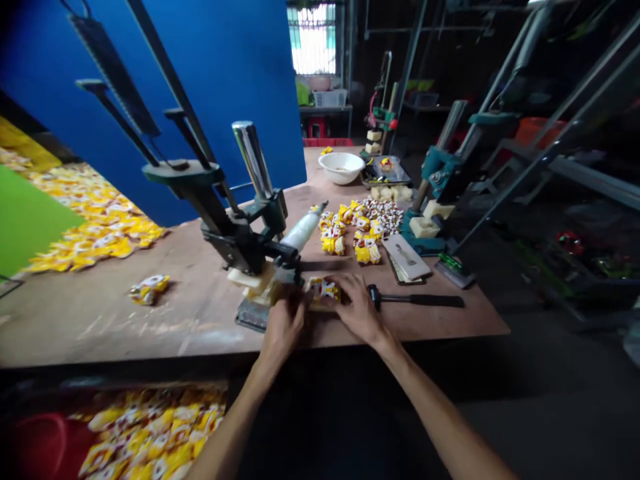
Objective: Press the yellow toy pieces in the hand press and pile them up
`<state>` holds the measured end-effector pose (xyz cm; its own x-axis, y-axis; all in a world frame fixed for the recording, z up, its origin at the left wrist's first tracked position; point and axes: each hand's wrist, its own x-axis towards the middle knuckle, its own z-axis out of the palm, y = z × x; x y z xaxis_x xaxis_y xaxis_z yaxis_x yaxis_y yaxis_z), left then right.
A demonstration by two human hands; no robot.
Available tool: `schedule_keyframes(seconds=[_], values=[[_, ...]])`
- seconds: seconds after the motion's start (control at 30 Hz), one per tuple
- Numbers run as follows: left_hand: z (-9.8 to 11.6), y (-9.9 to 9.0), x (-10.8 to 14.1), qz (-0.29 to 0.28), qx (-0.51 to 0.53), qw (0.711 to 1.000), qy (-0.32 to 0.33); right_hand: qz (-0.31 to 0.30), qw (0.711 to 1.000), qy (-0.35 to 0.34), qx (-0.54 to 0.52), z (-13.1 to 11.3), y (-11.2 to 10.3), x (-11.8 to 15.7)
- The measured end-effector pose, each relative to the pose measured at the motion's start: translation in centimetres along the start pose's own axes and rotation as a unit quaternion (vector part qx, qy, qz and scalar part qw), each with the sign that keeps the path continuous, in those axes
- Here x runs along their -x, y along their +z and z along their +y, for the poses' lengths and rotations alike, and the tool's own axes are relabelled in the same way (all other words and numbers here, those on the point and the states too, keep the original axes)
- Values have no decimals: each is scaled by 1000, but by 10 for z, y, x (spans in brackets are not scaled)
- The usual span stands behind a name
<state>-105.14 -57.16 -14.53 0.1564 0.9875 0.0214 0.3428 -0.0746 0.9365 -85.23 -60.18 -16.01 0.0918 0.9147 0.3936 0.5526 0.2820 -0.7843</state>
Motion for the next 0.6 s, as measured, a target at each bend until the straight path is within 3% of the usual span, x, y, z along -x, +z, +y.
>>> schedule_keyframes(seconds=[0.1,0.2,0.3,0.47,0.53,0.6], values=[[-5,2,-3,20,-21,1000,-5,-19,1000,-4,17,8,5,-3],[-2,2,-4,3,-26,1000,-3,-90,995,-23,35,3,-5,-11],[-1,2,-6,1,-32,999,-10,-90,993,-20,80,10,-42,-44],[-14,6,3,28,-19,999,-30,51,964,112,234,62,-131,-146],[-22,11,7,52,-29,998,-29,41,948,151,278,85,-151,-176],[-29,18,10,111,-41,993,-14,6,936,173,305,103,-155,-190]])
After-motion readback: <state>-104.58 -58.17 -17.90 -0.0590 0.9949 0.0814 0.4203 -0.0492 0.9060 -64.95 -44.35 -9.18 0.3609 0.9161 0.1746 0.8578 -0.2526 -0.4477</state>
